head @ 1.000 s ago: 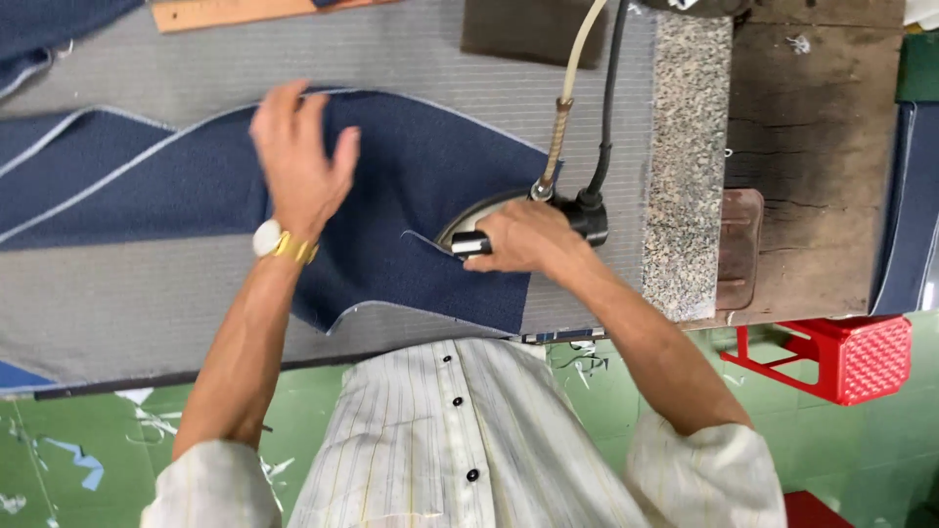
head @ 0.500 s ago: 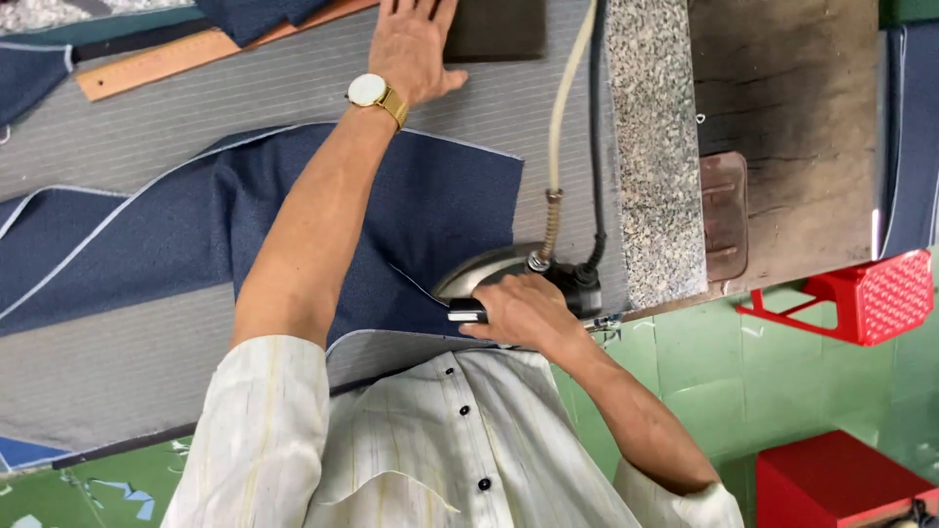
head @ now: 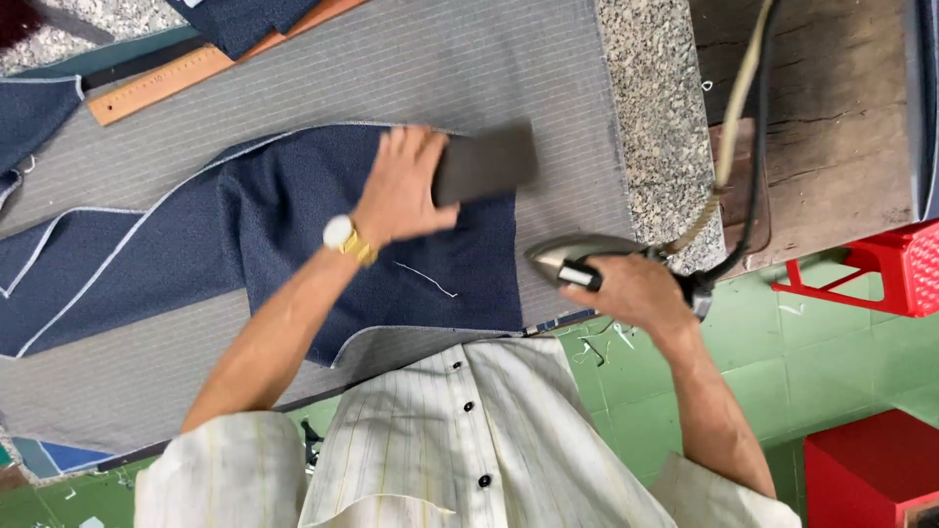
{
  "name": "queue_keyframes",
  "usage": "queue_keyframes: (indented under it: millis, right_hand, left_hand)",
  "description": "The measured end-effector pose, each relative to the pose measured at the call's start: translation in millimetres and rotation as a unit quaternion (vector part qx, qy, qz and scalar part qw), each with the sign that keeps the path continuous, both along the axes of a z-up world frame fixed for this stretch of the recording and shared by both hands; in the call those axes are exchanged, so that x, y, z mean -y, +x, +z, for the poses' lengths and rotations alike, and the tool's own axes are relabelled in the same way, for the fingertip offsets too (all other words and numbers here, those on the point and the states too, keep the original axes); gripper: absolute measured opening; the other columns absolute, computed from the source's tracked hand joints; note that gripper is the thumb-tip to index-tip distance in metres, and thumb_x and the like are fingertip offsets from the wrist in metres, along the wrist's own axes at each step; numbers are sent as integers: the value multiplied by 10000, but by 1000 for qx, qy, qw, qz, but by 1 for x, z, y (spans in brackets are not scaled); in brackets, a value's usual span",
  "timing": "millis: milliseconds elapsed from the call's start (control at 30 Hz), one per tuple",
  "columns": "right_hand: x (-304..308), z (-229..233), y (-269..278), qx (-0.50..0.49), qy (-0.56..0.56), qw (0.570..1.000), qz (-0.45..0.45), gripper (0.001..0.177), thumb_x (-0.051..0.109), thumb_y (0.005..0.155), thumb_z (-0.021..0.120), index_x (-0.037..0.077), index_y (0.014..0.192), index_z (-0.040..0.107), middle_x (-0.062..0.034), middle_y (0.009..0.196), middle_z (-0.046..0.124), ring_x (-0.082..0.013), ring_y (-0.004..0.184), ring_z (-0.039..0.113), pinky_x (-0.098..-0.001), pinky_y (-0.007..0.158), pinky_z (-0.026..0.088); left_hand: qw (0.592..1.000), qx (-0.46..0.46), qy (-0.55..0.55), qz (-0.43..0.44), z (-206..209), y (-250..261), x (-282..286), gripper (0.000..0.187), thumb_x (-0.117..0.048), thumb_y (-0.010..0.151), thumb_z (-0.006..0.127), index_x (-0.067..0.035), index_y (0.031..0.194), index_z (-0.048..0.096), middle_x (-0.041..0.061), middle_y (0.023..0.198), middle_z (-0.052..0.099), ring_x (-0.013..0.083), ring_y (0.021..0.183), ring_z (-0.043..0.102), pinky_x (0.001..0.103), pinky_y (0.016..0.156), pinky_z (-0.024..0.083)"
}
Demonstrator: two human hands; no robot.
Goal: The person irons a dark blue fabric piece on a flat ironing board. They repeatedly smooth the fabric with their hands, use a steam iron to press the surface, and occasionally use a rectangular pressing block to flatten edges. The fabric is flipped and repositioned multiple times during the process.
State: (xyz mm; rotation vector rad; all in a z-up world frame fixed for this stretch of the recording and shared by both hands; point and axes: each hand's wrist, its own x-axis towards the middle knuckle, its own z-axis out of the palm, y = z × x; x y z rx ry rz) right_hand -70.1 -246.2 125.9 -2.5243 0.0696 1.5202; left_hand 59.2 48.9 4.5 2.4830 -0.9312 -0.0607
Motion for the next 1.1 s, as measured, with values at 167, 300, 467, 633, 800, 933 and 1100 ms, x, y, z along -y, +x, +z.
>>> queue_keyframes:
  millis: [167, 300, 467, 633, 800, 933, 1100]
  right_hand:
    - [42, -23, 4, 121, -21, 984, -129, 527, 605, 935, 661, 92, 1018, 748, -162, 809, 721, -328, 800, 751, -440, 707, 582]
    - [52, -23, 16, 194, -37, 966, -167, 594, 679, 860, 704, 94, 943, 764, -192, 806, 735, -392, 828, 741, -481, 707, 556]
    - [56, -32, 29, 257, -23, 952, -166, 598, 697, 849, 738, 107, 788, 656, -123, 675, 654, -313, 706, 688, -406, 629, 507]
    - [45, -25, 37, 263, 9, 944, -199, 628, 661, 805, 798, 150, 1167, 765, -212, 944, 755, -395, 941, 732, -456, 781, 558]
    - [9, -11, 52, 272, 33, 948, -159, 637, 653, 759, 825, 172, 1171, 755, -193, 976, 765, -414, 989, 727, -486, 806, 571]
    - [-47, 6, 73, 247, 71, 964, -73, 619, 689, 791, 762, 181, 1144, 754, -190, 992, 774, -398, 998, 739, -472, 858, 581]
    - [-117, -16, 98, 228, 143, 962, 37, 638, 730, 849, 699, 144, 1098, 754, -166, 949, 779, -353, 941, 758, -433, 822, 592]
  left_hand:
    - [990, -61, 105, -69, -21, -79, -9, 929, -455, 645, 764, -29, 1433, 519, 173, 1309, 495, 325, 1205, 453, 445, 1045, 347]
    - [990, -60, 121, -48, -17, -86, -7, 935, -403, 663, 774, -32, 1470, 482, 178, 1340, 475, 322, 1237, 444, 449, 1075, 336]
    - [986, -71, 141, -54, -11, -83, -5, 915, -432, 634, 779, -83, 1430, 493, 128, 1320, 467, 287, 1197, 450, 430, 1051, 344]
    - [982, -100, 144, -67, -1, -93, -15, 910, -424, 596, 785, -74, 1394, 524, 120, 1281, 500, 281, 1168, 471, 421, 1014, 367]
    - [977, -199, 77, -26, 62, -135, -64, 880, -414, 609, 795, -11, 1357, 567, 198, 1216, 569, 356, 1152, 555, 450, 1025, 409]
    - [902, -414, -37, 115, 77, -180, -122, 945, -315, 625, 835, -15, 1453, 492, 279, 1284, 615, 452, 1222, 590, 539, 1028, 439]
    - [795, -513, -217, 238, 48, -246, -179, 995, -356, 597, 778, -60, 1501, 486, 233, 1393, 607, 348, 1306, 538, 517, 1087, 397]
